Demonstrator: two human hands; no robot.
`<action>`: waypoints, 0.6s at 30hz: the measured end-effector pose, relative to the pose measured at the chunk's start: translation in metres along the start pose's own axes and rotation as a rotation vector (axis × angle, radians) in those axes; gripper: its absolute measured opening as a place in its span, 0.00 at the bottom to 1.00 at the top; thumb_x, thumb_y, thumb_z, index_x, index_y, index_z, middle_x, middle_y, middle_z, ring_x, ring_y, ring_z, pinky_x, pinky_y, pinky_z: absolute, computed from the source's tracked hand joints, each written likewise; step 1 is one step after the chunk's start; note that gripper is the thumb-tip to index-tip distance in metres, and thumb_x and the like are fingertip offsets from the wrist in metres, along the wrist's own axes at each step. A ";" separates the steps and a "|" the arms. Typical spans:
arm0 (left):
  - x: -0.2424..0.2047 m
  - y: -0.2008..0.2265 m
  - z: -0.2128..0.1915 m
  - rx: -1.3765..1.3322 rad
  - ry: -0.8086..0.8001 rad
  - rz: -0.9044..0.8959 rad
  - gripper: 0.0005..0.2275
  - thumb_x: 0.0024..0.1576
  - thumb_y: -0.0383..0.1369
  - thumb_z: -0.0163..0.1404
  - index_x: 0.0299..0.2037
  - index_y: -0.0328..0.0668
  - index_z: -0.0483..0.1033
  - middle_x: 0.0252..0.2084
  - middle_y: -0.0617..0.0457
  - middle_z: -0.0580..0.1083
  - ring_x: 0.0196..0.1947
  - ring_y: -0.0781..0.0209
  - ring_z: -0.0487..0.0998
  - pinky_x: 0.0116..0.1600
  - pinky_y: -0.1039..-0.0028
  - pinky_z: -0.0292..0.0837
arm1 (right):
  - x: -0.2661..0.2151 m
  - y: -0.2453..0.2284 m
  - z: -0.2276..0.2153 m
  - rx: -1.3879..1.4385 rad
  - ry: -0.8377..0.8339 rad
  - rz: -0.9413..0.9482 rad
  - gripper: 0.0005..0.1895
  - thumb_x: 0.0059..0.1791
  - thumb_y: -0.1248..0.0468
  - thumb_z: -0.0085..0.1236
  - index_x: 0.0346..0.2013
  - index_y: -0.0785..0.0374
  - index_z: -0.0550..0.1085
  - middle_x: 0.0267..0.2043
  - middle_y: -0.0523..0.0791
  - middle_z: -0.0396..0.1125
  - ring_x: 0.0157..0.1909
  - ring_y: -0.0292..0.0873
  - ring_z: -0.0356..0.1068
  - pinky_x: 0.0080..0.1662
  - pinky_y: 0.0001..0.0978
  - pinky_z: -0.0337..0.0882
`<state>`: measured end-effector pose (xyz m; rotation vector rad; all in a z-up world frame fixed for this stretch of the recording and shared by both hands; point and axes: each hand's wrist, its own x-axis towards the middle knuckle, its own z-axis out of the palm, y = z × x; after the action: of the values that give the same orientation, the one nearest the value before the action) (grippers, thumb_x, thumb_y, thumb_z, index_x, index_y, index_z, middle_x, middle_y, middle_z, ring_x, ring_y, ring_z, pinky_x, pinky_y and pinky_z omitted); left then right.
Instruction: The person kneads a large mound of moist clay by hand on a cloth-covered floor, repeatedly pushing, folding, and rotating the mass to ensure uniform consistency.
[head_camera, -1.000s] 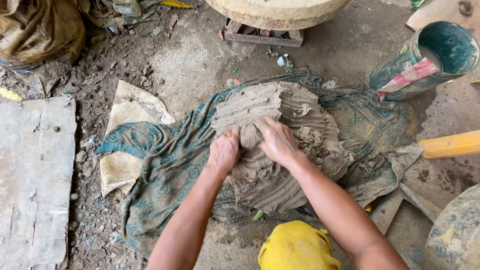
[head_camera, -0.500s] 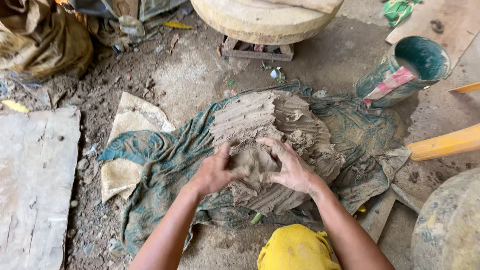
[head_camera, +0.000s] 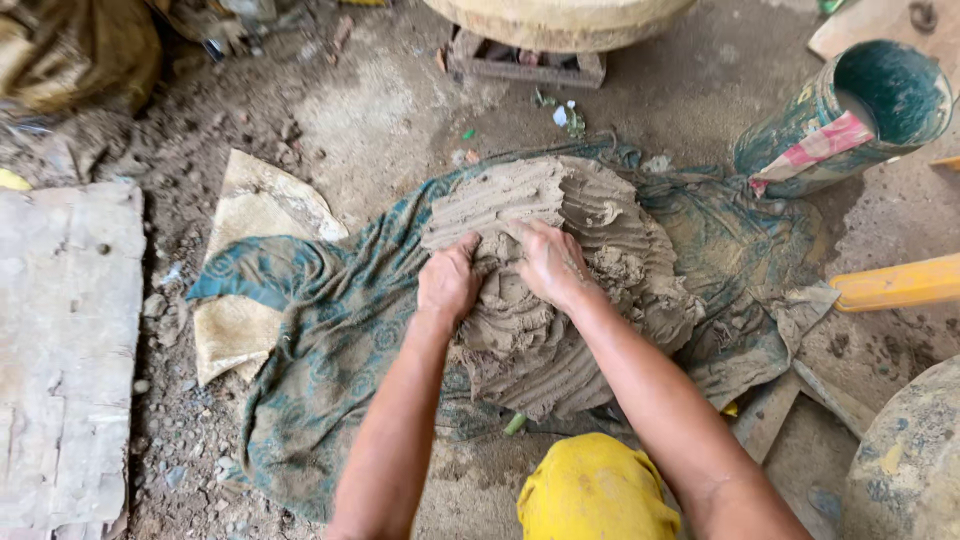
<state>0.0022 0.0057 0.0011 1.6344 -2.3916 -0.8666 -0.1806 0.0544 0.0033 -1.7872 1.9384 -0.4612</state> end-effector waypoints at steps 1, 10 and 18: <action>-0.006 0.004 0.003 -0.015 0.053 0.002 0.22 0.55 0.39 0.55 0.61 0.53 0.71 0.52 0.38 0.77 0.51 0.39 0.78 0.55 0.56 0.74 | 0.000 -0.007 -0.004 0.016 -0.012 0.045 0.38 0.45 0.67 0.67 0.69 0.51 0.63 0.66 0.57 0.61 0.54 0.57 0.73 0.48 0.44 0.79; 0.009 -0.010 0.017 -0.037 0.006 -0.098 0.26 0.58 0.46 0.52 0.66 0.55 0.66 0.52 0.37 0.76 0.53 0.39 0.76 0.57 0.55 0.71 | -0.034 -0.008 -0.044 0.655 -0.111 0.132 0.49 0.43 0.71 0.64 0.73 0.50 0.49 0.80 0.50 0.32 0.78 0.51 0.36 0.68 0.58 0.50; 0.005 -0.003 0.010 -0.105 0.027 -0.146 0.26 0.55 0.43 0.54 0.66 0.60 0.69 0.51 0.39 0.78 0.53 0.40 0.77 0.57 0.56 0.73 | -0.056 -0.016 -0.008 -0.168 0.098 -0.279 0.05 0.54 0.70 0.53 0.36 0.63 0.77 0.45 0.49 0.65 0.53 0.48 0.64 0.56 0.53 0.71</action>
<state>-0.0010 0.0044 -0.0099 1.7848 -2.1912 -0.9692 -0.1688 0.1079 0.0241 -2.1950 1.8449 -0.4980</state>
